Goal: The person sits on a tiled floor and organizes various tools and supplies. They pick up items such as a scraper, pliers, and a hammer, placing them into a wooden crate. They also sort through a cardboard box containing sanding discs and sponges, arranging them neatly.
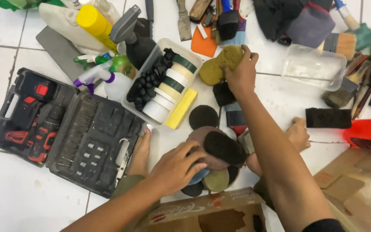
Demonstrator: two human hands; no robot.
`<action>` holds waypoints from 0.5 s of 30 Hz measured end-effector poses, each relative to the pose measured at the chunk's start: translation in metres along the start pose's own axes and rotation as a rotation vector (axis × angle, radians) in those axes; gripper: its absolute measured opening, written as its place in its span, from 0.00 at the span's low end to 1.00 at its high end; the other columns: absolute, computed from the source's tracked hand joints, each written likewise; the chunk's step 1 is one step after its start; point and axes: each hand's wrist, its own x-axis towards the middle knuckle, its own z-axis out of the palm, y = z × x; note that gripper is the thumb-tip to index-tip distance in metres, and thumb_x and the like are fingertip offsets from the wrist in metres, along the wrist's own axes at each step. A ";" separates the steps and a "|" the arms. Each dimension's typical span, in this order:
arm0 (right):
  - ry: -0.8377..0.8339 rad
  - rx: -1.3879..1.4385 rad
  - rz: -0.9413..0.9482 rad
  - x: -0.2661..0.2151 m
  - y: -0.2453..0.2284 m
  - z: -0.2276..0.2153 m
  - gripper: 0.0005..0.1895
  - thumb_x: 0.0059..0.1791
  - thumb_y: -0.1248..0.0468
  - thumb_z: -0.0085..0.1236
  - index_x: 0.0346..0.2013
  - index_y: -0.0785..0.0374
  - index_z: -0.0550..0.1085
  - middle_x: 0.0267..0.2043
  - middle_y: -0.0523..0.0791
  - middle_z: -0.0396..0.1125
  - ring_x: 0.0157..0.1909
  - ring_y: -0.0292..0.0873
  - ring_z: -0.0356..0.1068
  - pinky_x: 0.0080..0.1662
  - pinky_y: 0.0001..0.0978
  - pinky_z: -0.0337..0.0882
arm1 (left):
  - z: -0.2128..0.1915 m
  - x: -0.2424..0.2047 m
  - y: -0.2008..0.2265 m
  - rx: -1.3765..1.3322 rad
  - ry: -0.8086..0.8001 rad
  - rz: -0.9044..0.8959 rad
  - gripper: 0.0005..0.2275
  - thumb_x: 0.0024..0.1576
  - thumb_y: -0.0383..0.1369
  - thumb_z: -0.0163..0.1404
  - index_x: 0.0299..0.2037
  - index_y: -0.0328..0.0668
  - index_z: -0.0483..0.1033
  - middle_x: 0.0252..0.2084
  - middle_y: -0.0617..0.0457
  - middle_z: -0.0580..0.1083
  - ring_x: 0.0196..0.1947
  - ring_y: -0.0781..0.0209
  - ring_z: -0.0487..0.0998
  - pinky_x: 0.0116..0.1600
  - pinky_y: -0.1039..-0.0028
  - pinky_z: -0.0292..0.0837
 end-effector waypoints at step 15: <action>-0.135 0.349 -0.363 -0.241 -0.082 -0.171 0.32 0.45 0.76 0.66 0.62 0.72 0.63 0.47 0.53 0.50 0.49 0.56 0.66 0.48 0.47 0.75 | -0.041 -0.087 0.090 0.134 -0.334 -0.382 0.19 0.63 0.43 0.41 0.60 0.44 0.67 0.58 0.40 0.66 0.60 0.38 0.70 0.58 0.48 0.68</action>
